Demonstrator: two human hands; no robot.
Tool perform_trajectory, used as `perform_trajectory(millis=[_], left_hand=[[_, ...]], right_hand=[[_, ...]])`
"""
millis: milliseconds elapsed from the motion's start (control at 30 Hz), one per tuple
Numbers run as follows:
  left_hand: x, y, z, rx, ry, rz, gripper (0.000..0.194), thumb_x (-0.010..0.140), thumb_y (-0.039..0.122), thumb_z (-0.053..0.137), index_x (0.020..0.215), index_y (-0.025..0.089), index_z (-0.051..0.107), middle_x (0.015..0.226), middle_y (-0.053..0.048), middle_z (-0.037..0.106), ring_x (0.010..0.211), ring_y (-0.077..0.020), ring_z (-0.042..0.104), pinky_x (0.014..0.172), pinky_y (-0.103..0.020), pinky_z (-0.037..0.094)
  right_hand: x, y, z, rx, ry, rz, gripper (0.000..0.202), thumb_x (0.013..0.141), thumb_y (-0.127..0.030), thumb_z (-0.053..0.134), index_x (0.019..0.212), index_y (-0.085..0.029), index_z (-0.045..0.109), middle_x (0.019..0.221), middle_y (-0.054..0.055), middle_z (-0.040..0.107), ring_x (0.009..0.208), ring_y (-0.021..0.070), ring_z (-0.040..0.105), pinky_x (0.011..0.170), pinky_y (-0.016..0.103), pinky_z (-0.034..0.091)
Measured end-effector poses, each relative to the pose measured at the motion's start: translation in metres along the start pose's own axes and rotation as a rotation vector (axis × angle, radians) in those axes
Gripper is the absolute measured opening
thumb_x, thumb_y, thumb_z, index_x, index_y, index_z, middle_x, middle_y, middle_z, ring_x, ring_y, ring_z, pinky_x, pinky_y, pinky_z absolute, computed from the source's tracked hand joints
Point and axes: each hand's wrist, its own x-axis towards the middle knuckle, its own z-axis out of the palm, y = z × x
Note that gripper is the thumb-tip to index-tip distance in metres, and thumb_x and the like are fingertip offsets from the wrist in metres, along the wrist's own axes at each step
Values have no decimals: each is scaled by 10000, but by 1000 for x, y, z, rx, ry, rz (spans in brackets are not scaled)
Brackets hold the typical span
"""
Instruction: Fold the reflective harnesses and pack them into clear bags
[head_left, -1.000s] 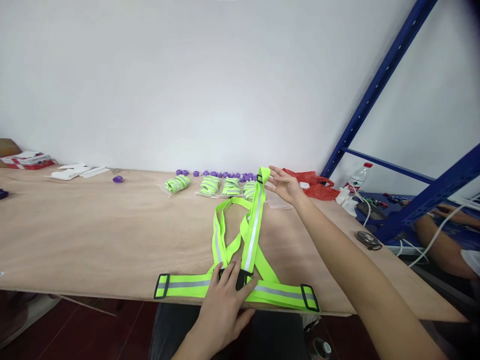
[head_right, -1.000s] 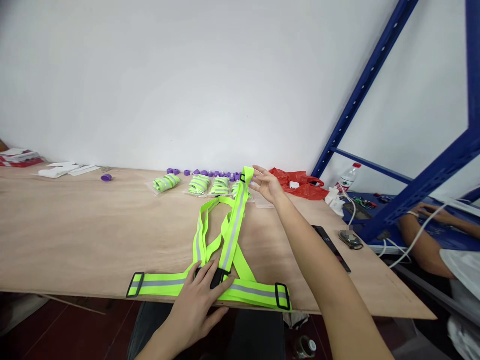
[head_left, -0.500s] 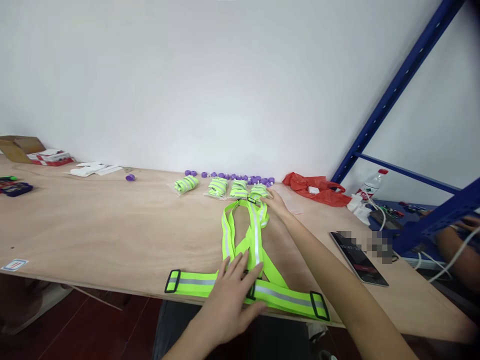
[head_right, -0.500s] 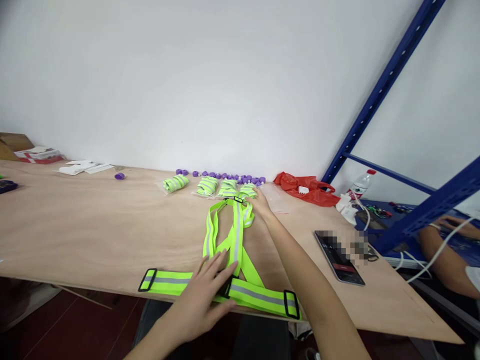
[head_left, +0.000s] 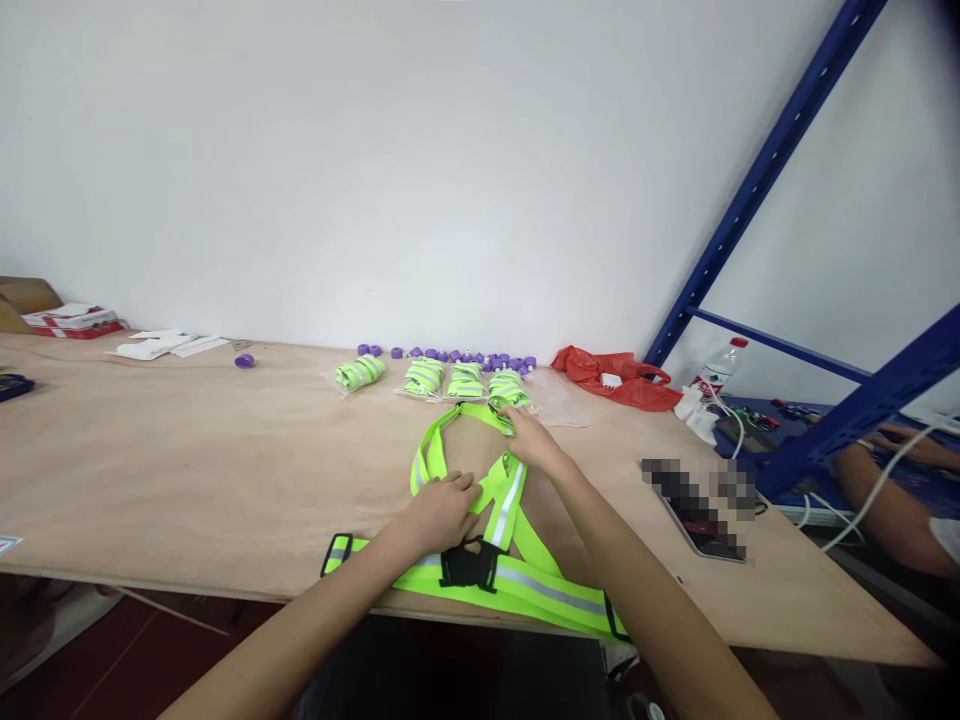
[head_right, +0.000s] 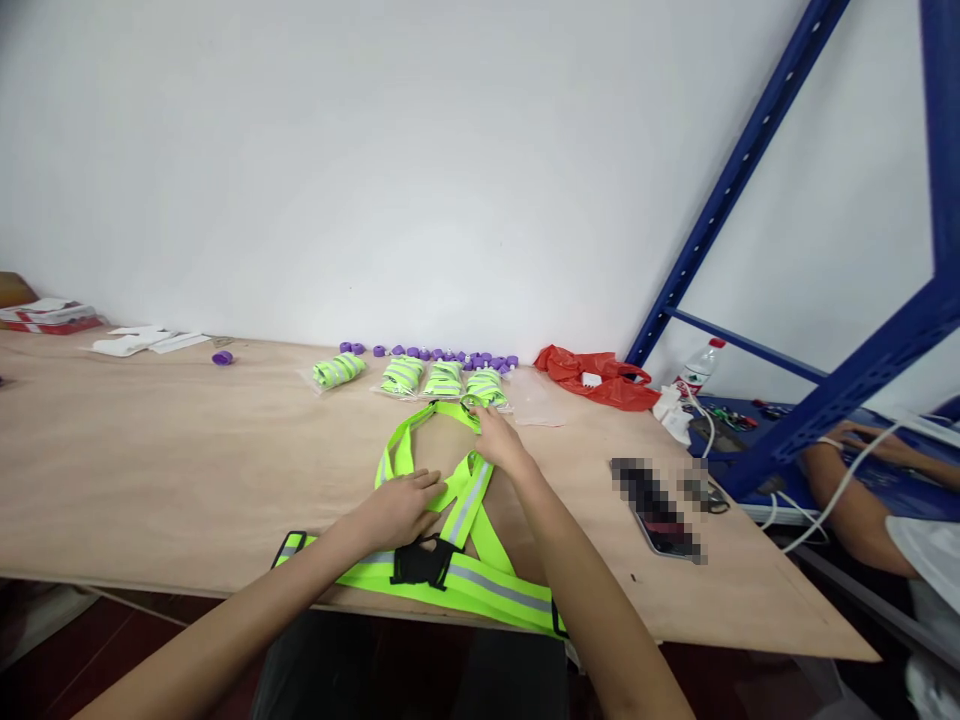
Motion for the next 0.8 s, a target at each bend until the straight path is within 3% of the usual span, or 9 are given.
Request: perform_trajectory(millis=[133,233,367,467,633,800], left_hand=[[2,3,-3,61,-37,-172,322,940,372,522,1133,139,632,1162,-181,637,1090,-347,613,883,-460,518],[23,5,-7,-55,-9,-266,397,894,452,573,1107,129,661,1162,-193,652,1122,-373,603,947,-481,475],[59,-1,-1,-170,-14,-323,418,822,389,648,1148,127,658,1145,-175,693,1087,-341,641,888,-390,499],[72,-8,3,-255,-40,-327,317,829,352,630,1063,150,696,1082,-125,735,992,-285,681,794,-308,508],[63,-29,-8,-311,-59,-408,337,926,325,445,839,120,699,873,-121,740,823,-250,690,688,-291,492],[48,-49,-18,-335,-177,-545,324,877,278,441,683,117,645,606,-102,659,521,-216,637,507,-285,466]], right_hand=[[-11,19,-5,137,111,-41,610,644,-5,476,1199,-205,634,1283,85,620,1247,236,548,1068,345,412],[-16,26,4,261,242,-4,574,704,-67,448,1240,-200,607,1305,81,630,1248,231,558,1084,380,415],[-19,34,14,390,382,71,423,811,-225,464,1204,-181,615,1255,101,671,1190,255,603,1046,411,457],[-21,42,16,465,454,120,373,844,-329,476,1146,-183,640,1200,110,699,1147,269,627,980,401,509],[-20,55,19,611,531,234,405,865,-416,472,1159,-182,621,1163,127,696,1104,298,648,833,409,593],[-18,59,27,762,509,276,405,853,-410,484,1178,-190,583,1155,117,673,1027,274,684,718,380,633]])
